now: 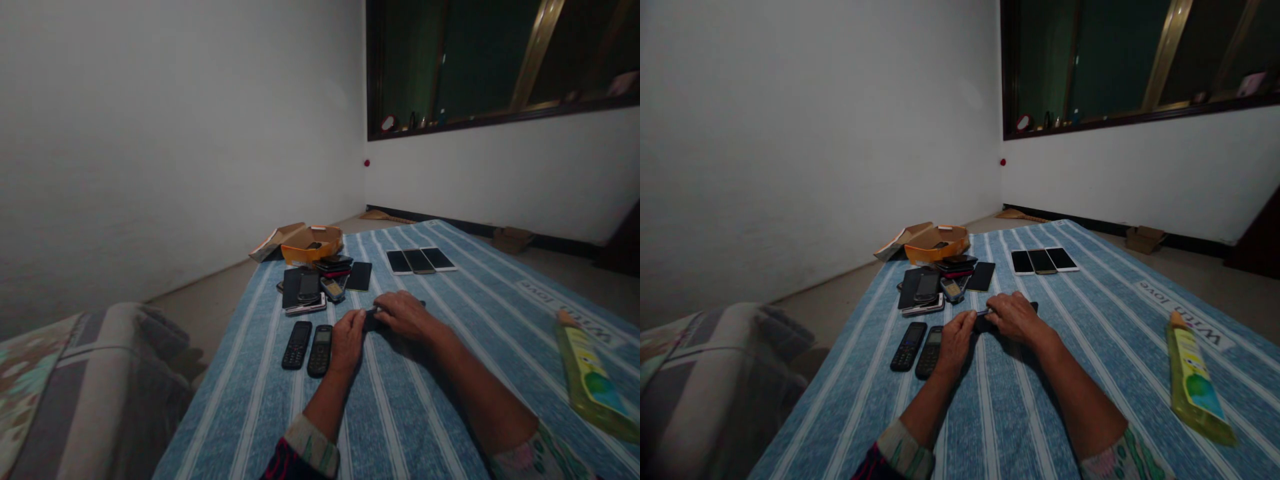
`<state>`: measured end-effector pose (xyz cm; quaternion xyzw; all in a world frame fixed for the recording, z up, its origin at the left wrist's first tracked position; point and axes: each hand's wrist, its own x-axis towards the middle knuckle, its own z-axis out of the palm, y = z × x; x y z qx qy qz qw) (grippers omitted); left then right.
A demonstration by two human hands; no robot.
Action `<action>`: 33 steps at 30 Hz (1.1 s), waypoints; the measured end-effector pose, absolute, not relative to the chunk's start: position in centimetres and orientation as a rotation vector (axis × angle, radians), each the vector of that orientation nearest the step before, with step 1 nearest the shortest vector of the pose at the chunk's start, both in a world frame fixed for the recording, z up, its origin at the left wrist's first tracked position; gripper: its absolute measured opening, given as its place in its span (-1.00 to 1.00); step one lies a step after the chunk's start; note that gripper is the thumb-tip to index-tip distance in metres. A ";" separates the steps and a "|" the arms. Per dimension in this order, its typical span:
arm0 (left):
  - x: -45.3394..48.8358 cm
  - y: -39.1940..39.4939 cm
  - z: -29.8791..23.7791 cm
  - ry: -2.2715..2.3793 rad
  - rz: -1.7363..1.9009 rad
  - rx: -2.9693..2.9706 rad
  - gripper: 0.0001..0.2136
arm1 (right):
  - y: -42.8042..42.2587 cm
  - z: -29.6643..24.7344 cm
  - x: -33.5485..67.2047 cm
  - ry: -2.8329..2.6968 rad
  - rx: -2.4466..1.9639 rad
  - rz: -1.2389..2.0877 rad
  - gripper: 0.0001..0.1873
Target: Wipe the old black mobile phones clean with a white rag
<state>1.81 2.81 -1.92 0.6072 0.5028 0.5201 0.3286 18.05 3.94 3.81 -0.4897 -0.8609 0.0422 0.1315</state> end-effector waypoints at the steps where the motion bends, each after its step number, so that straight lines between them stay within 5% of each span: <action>1: 1.8 2.8 -1.9 1.316 1.362 1.588 -0.65 | 3.9 3.7 17.8 -2.501 -1.427 0.108 -0.81; 33: 2.1 2.2 -1.5 1.247 1.444 1.520 -0.74 | 3.9 2.5 16.2 -2.524 -1.346 0.022 -0.80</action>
